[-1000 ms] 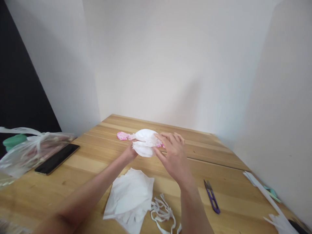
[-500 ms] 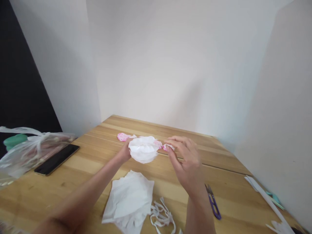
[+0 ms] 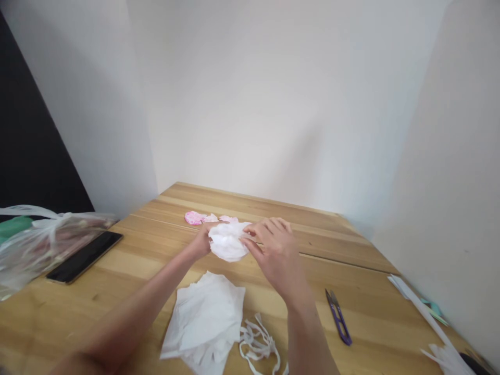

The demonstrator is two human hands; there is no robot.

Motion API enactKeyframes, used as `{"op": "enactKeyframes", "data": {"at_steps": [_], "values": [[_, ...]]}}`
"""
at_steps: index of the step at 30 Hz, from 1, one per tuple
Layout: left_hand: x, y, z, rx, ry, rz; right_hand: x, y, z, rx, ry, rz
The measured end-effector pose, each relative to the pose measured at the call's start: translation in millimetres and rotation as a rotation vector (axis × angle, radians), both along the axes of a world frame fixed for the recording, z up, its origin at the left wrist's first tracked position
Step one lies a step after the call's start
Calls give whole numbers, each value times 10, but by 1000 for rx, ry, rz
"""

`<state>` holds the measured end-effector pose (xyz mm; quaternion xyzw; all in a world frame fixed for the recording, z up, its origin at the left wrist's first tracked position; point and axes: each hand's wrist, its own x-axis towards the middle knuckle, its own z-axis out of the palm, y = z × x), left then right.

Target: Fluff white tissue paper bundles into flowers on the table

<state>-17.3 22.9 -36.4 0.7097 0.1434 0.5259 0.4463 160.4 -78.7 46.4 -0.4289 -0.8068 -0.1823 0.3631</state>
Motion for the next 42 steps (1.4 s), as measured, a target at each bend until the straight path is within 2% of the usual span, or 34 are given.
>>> {"op": "enactKeyframes", "data": {"at_steps": [8, 17, 22, 25, 30, 32, 34, 37, 40, 42], "values": [[30, -63, 61, -97, 62, -30, 14, -12, 5, -61, -115, 74], [37, -42, 88, -28, 89, -52, -10, 1, -32, -16, -37, 8], [41, -47, 70, -10, 169, -3, -68, 35, -54, -33, -62, 15], [53, -42, 57, -30, 174, -25, -102, 5, -44, -55, -49, 35], [14, -55, 113, -84, 106, -37, -44, -217, 78, -77, 140, 211], [-9, -79, 164, -136, 6, -43, 42, -246, 126, -38, 266, 193], [-19, -107, 216, -188, -108, -67, 142, -159, 128, -43, 334, 120], [-9, -142, 257, -239, -167, -138, 246, 134, 5, -196, 294, 73], [3, -173, 203, -268, -98, -174, 227, 379, -230, -372, 251, 209], [3, -207, 114, -289, -66, -196, 150, 419, -391, -445, 206, 305]]}}
